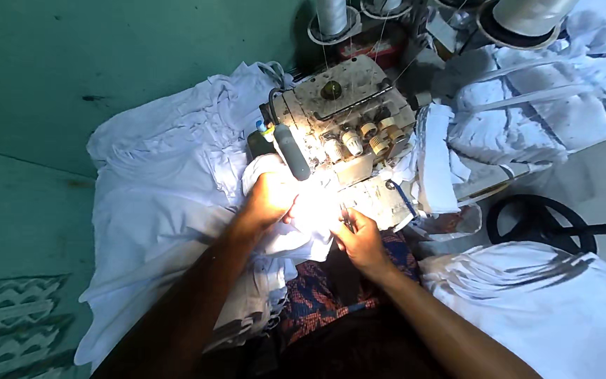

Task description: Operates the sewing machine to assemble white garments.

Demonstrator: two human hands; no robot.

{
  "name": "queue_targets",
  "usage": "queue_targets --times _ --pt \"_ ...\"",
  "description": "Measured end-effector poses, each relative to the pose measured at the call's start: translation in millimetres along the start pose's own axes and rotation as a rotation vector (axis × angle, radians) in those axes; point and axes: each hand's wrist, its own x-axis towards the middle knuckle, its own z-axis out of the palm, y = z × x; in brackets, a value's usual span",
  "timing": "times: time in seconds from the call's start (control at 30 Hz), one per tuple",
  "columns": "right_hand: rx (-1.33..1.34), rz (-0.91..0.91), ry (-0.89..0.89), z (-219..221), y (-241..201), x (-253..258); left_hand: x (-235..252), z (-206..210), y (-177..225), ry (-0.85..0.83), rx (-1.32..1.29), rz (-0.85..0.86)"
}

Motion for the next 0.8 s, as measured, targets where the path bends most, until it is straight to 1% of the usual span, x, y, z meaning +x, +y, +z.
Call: queue_targets --times 0.1,0.33,0.53,0.7,0.8 --pt "-0.007 -0.002 -0.003 -0.3 0.4 0.4 -0.7 0.9 1.6 0.003 -0.006 -0.017" --pt "0.007 -0.013 -0.002 -0.3 0.9 0.4 -1.0 1.4 0.6 -0.004 -0.029 0.006" --pt "-0.028 -0.007 -0.008 -0.8 -0.7 0.1 -0.9 -0.1 0.2 -0.001 0.037 0.013" --pt "-0.038 -0.013 -0.005 -1.3 -0.6 0.6 0.0 0.8 1.1 0.001 0.024 0.025" --pt "-0.027 -0.011 -0.010 -1.6 0.0 1.0 1.0 1.2 2.0 0.008 0.030 -0.003"
